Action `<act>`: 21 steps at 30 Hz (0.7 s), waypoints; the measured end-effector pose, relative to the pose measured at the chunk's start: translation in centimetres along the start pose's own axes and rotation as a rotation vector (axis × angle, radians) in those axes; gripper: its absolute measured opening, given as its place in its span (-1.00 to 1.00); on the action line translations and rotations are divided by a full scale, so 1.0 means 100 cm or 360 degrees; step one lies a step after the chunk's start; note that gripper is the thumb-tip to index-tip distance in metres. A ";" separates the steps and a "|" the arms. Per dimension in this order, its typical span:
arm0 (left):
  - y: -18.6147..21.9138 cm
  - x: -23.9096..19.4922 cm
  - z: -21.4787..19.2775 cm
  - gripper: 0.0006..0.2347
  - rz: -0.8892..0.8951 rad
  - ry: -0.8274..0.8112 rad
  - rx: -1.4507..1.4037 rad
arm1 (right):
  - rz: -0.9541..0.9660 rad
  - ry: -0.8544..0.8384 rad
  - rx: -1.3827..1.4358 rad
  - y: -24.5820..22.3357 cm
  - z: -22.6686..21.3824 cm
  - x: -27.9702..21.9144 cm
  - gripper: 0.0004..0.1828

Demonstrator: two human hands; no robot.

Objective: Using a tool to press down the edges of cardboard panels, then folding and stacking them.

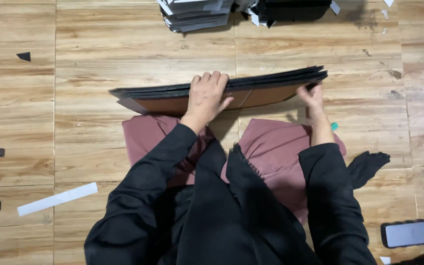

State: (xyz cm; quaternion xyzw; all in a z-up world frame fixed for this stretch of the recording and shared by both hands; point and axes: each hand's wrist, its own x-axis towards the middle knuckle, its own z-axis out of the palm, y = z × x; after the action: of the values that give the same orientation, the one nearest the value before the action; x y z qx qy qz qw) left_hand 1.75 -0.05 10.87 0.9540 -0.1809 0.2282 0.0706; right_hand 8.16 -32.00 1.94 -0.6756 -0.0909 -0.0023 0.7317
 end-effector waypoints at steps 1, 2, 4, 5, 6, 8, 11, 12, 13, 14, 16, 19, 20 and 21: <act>0.001 -0.002 -0.001 -0.50 0.0001 -0.0042 -0.0035 | 0.0009 -0.0055 0.0008 0.002 0.001 -0.002 -0.28; 0.004 -0.004 -0.003 -0.48 0.0004 -0.0083 -0.0075 | 0.0017 -0.0107 0.0011 0.003 -0.001 -0.005 -0.14; 0.014 -0.005 -0.005 -0.49 -0.0001 -0.0117 -0.0098 | 0.0000 -0.0171 -0.0086 -0.004 0.007 -0.005 -0.06; 0.019 -0.007 -0.005 -0.51 -0.0011 -0.0159 -0.0118 | -0.0011 -0.0239 -0.0179 -0.006 0.011 -0.006 0.02; 0.022 -0.008 -0.004 -0.51 -0.0017 -0.0161 -0.0122 | -0.0006 -0.0243 -0.0182 -0.002 0.009 -0.006 0.02; 0.028 -0.011 -0.003 -0.56 0.0020 -0.0078 -0.0070 | 0.0055 -0.0185 -0.0073 0.008 0.007 -0.004 -0.08; 0.017 -0.011 0.000 -0.51 0.0157 -0.0045 -0.0011 | 0.0001 -0.0097 -0.0235 0.008 0.008 -0.013 -0.31; 0.004 -0.018 0.004 -0.51 0.0151 -0.0040 -0.0007 | -0.0003 -0.0105 -0.0236 0.022 -0.003 -0.014 -0.31; -0.009 -0.025 0.009 -0.47 0.0149 -0.0061 0.0017 | 0.0062 -0.0076 -0.0252 0.036 -0.014 -0.015 -0.38; -0.024 -0.031 0.013 -0.43 0.0156 -0.0084 0.0043 | 0.0126 -0.0040 -0.0263 0.050 -0.023 -0.015 -0.45; -0.049 -0.049 -0.028 -0.47 0.0083 -0.0169 0.0077 | 0.0147 -0.0041 -0.0328 0.071 -0.040 -0.018 -0.51; -0.083 -0.080 -0.060 -0.49 -0.0079 -0.0304 0.0169 | 0.0161 -0.0008 -0.0409 0.066 -0.036 -0.024 -0.58; -0.094 -0.091 -0.067 -0.47 -0.0169 -0.0344 0.0237 | 0.0138 0.0020 -0.0420 0.058 -0.028 -0.022 -0.59; -0.098 -0.099 -0.066 -0.47 -0.0175 -0.0340 0.0246 | 0.0132 0.0012 -0.0415 0.047 -0.018 -0.024 -0.59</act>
State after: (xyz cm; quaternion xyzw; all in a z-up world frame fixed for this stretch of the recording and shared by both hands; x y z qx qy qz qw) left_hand -5.46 13.53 11.59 0.9840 -0.1168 0.1343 -0.0103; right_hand 6.61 -33.62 -3.14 -0.7682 -0.0591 0.0135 0.6374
